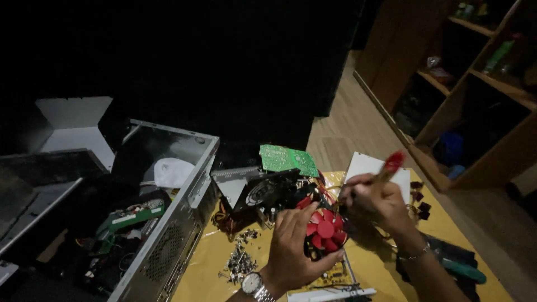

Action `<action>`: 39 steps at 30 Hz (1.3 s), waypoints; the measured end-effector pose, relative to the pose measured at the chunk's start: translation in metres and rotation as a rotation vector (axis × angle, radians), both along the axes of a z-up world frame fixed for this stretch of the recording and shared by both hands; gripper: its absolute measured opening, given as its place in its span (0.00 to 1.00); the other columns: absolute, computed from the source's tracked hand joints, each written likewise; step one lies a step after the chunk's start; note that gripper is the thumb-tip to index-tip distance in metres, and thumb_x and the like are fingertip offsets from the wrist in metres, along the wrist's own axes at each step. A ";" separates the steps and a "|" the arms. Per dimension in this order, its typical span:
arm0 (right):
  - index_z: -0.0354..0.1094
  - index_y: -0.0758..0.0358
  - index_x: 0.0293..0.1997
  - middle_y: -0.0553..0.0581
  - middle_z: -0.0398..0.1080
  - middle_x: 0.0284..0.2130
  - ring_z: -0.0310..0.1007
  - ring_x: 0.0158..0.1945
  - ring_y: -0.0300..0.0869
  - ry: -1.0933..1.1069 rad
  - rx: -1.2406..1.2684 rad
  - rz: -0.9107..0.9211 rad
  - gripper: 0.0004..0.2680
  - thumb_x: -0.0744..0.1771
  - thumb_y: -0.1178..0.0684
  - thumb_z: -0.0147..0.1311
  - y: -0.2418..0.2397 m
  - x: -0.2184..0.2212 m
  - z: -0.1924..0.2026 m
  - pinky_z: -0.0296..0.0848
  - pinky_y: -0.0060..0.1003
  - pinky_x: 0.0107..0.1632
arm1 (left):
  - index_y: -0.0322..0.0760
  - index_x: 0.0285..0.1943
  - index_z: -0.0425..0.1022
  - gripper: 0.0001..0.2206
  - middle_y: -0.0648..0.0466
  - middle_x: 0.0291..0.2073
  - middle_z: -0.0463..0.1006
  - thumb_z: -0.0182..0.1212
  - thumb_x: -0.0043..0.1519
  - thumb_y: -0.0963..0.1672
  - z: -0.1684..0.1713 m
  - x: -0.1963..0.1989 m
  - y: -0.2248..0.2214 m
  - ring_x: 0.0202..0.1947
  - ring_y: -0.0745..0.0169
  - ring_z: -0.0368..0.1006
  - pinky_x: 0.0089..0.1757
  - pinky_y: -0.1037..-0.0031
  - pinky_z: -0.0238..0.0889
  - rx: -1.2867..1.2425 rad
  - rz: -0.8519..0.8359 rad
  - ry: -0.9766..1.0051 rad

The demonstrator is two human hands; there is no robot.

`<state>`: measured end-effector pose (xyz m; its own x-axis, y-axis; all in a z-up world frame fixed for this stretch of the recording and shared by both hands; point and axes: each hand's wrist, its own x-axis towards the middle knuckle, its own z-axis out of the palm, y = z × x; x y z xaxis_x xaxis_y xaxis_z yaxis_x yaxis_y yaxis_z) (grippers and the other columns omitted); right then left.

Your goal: Cleaning a power supply unit's circuit board with a brush and preparing to install a cooling fan.

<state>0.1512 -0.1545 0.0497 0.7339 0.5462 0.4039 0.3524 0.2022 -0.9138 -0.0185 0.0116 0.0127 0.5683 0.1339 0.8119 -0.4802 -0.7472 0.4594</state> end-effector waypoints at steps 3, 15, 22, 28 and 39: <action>0.75 0.70 0.44 0.61 0.78 0.35 0.80 0.37 0.45 -0.100 -0.022 0.242 0.06 0.69 0.59 0.52 0.004 0.002 -0.002 0.81 0.34 0.38 | 0.31 0.68 0.64 0.38 0.43 0.47 0.74 0.67 0.55 0.58 0.002 -0.001 -0.005 0.50 0.49 0.69 0.52 0.56 0.62 -0.059 0.030 0.079; 0.69 0.57 0.54 0.55 0.65 0.62 0.63 0.65 0.44 -0.038 0.083 -0.257 0.11 0.72 0.55 0.36 -0.025 0.022 -0.038 0.72 0.43 0.67 | 0.37 0.77 0.55 0.42 0.37 0.64 0.70 0.59 0.54 0.57 0.004 0.022 -0.020 0.60 0.44 0.73 0.55 0.53 0.71 -1.274 -0.598 0.454; 0.71 0.60 0.46 0.55 0.76 0.41 0.80 0.41 0.42 -0.361 0.075 0.278 0.09 0.64 0.52 0.62 -0.009 -0.028 -0.003 0.84 0.33 0.43 | 0.35 0.71 0.61 0.29 0.39 0.54 0.72 0.39 0.65 0.54 -0.002 0.022 -0.017 0.53 0.47 0.69 0.54 0.56 0.64 -1.183 -0.749 0.431; 0.74 0.67 0.43 0.59 0.77 0.34 0.77 0.30 0.39 -0.417 0.016 0.313 0.12 0.69 0.46 0.53 -0.010 -0.028 -0.024 0.78 0.27 0.30 | 0.41 0.68 0.65 0.29 0.43 0.54 0.75 0.43 0.62 0.57 0.000 0.016 -0.018 0.55 0.50 0.72 0.54 0.57 0.67 -1.158 -0.524 0.569; 0.77 0.60 0.43 0.54 0.81 0.30 0.84 0.27 0.35 -0.317 -0.056 0.254 0.07 0.65 0.53 0.60 -0.014 -0.031 -0.049 0.83 0.21 0.26 | 0.43 0.66 0.67 0.36 0.45 0.50 0.80 0.42 0.57 0.64 0.007 0.009 -0.029 0.50 0.51 0.77 0.51 0.62 0.68 -1.043 -0.411 0.585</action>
